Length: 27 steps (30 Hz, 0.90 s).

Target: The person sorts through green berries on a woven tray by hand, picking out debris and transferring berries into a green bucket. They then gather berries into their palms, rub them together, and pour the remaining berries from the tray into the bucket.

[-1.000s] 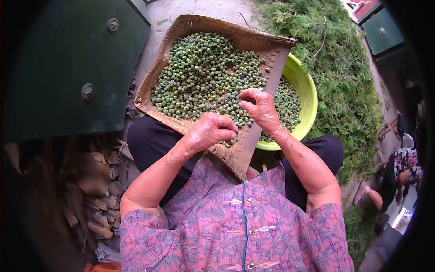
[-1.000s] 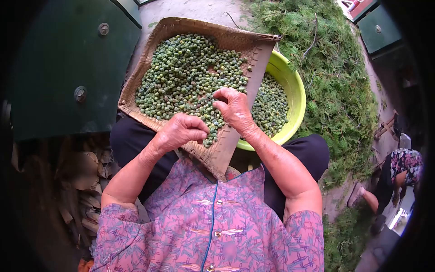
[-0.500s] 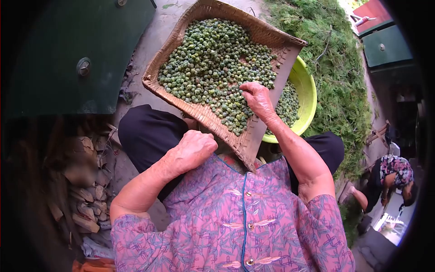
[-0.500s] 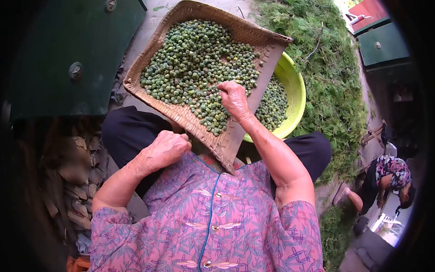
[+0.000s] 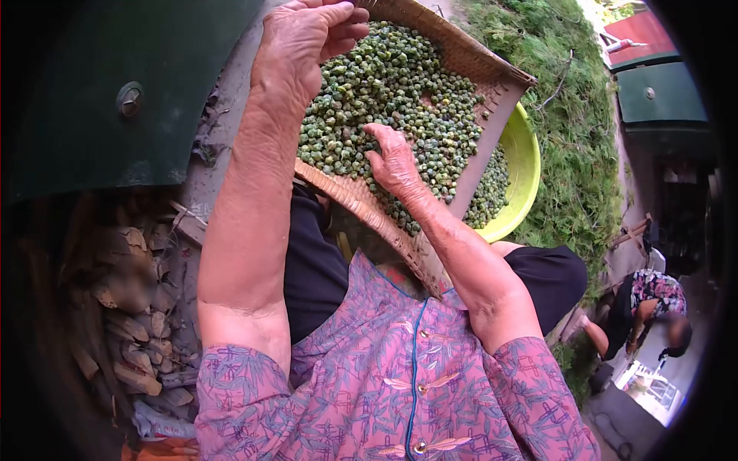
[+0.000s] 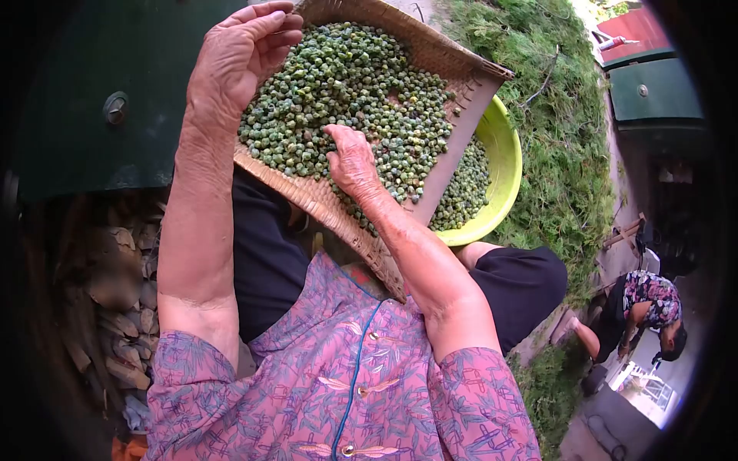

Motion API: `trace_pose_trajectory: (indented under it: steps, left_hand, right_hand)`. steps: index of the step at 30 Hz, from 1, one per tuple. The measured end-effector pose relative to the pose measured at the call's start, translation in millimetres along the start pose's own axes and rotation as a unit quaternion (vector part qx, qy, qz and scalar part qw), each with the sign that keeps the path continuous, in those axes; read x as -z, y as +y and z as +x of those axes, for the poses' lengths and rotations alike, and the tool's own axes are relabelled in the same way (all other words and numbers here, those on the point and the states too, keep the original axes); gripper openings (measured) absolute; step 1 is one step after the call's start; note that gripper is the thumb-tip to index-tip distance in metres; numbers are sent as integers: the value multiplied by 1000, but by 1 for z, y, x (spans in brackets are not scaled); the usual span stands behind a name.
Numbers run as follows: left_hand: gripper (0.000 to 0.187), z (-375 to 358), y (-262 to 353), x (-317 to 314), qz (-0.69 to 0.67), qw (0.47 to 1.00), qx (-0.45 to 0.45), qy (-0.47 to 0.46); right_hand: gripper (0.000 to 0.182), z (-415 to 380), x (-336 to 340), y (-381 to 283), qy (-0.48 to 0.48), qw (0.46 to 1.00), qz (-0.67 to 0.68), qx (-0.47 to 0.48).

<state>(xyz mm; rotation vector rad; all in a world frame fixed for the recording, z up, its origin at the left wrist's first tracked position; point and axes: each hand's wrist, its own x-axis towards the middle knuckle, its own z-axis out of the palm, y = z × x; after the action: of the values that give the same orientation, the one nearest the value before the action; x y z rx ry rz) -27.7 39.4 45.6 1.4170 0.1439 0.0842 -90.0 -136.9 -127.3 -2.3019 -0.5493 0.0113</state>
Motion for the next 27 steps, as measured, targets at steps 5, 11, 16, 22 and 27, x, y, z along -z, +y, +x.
trace_pose_trajectory:
  steps: [5,11,16,22,27]
  left_hand:
    - [17,31,-45,18,-163,981,97,31]
    - [14,35,-30,11,-269,954,118,59]
    - [14,34,-27,10,-269,953,118,79]
    - [14,40,-33,15,-280,952,108,68]
    - [14,46,-34,14,-292,946,125,68]
  right_hand:
    - [37,-9,9,-4,-57,997,-34,37]
    - [26,-14,51,9,-142,967,-178,114]
    - [24,6,33,5,-8,992,-98,74]
    - [35,3,2,-16,-50,996,-16,70]
    - [32,-23,38,-10,-174,978,-58,100]
